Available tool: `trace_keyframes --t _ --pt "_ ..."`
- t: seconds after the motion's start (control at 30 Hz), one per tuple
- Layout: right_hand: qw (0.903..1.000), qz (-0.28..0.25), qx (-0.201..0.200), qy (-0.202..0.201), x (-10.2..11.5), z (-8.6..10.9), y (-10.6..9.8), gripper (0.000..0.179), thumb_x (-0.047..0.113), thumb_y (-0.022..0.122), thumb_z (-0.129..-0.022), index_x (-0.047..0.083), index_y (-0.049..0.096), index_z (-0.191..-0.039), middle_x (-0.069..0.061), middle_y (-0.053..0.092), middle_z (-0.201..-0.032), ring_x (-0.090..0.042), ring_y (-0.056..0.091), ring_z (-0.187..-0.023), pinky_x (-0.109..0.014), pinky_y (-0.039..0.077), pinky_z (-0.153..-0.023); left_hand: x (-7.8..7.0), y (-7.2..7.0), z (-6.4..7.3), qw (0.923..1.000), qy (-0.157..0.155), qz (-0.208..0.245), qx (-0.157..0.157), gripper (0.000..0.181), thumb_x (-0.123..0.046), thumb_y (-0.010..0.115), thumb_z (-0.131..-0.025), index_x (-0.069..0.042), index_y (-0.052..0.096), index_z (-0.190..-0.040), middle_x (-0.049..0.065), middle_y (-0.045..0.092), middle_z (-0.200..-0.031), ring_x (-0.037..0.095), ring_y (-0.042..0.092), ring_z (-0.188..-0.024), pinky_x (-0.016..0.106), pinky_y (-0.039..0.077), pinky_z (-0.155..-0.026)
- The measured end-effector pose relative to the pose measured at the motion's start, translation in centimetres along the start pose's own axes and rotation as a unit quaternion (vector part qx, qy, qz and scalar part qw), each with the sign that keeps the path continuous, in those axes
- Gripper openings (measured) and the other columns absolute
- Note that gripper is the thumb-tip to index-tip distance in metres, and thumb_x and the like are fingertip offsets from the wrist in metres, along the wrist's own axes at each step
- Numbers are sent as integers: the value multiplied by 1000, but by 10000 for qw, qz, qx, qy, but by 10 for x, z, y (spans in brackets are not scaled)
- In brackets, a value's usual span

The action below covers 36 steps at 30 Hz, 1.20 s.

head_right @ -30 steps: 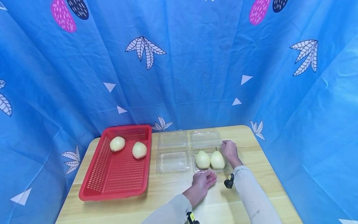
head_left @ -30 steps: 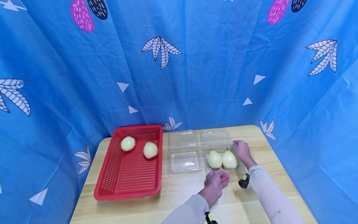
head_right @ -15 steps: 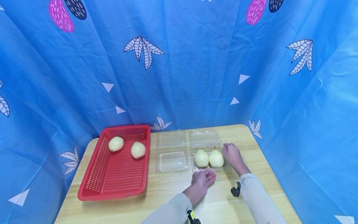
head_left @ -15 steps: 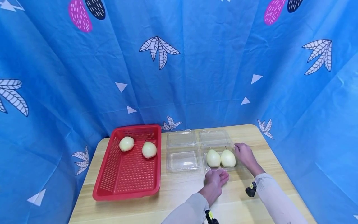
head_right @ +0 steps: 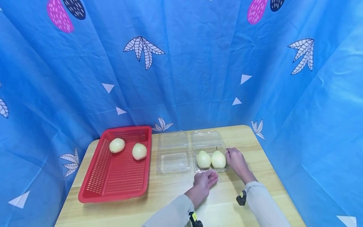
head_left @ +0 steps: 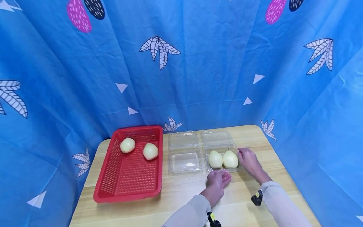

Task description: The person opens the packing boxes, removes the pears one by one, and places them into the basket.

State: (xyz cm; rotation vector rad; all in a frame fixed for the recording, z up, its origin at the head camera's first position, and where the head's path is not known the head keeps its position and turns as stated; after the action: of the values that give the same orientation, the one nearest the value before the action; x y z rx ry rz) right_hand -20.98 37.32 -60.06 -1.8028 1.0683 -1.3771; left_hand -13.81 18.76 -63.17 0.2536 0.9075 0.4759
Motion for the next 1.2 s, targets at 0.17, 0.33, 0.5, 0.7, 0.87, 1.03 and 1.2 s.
trace_keyframes --t 0.17,0.33,0.5,0.7,0.87,1.03,1.2 --pt "9996 123 -184 -198 2 3 1 28 3 61 -96 -13 68 -118 -32 71 -108 -47 70 -99 -57 61 -88 -1 0 1 10000 -69 54 -15 23 -4 69 -93 7 62 -112 30 74 -109 41 77 -99 46 65 -88" --pt "9990 226 -108 -368 4 7 -2 27 3 64 -94 -13 69 -116 -30 72 -104 -44 70 -95 -56 62 -84 0 -1 2 10000 -86 38 -26 24 -4 69 -93 7 61 -113 30 74 -109 40 77 -99 46 65 -88" --pt "9978 473 288 -365 2 7 -4 34 12 65 -96 -10 67 -123 -32 70 -115 -47 67 -107 -60 59 -91 -3 -2 1 9999 -83 -72 61 24 -6 69 -94 6 62 -113 28 74 -109 37 77 -97 44 65 -87" --pt "9888 1119 399 -906 0 6 -1 39 17 65 -95 -9 66 -123 -27 71 -113 -43 65 -108 -57 55 -98 -3 -3 -2 9996 -117 -153 212 22 -6 68 -94 6 63 -112 28 74 -110 37 77 -98 45 65 -89" --pt "9757 1534 176 -1552 -1 6 0 35 18 65 -91 -10 67 -111 -24 72 -102 -38 66 -97 -52 54 -93 -3 -5 -5 9993 -130 -184 299 23 -6 69 -94 6 62 -113 26 75 -106 36 78 -96 47 64 -90" --pt "9681 1815 353 -1689 -4 5 1 31 22 62 -92 -6 65 -103 -19 67 -95 -32 61 -90 -47 52 -87 -2 -7 -7 9980 -225 -322 492 28 -8 67 -96 7 58 -118 24 75 -104 37 77 -97 48 64 -91" --pt "9646 1987 538 -1650 -4 2 1 25 24 58 -91 0 60 -94 -13 58 -87 -27 51 -82 -43 48 -76 -4 -9 -10 9951 -273 -662 681 28 -12 67 -98 6 59 -118 23 76 -105 38 77 -96 48 65 -89"
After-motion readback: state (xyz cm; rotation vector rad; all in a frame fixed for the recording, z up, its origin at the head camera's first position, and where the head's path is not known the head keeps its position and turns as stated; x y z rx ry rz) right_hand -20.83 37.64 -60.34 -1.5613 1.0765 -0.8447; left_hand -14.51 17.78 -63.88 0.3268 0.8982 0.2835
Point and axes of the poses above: each hand's wrist, its own z-axis away from the middle knuckle, its own y-axis out of the palm, x = y × z, the point moved 4 cm from there along -z, towards the middle knuckle
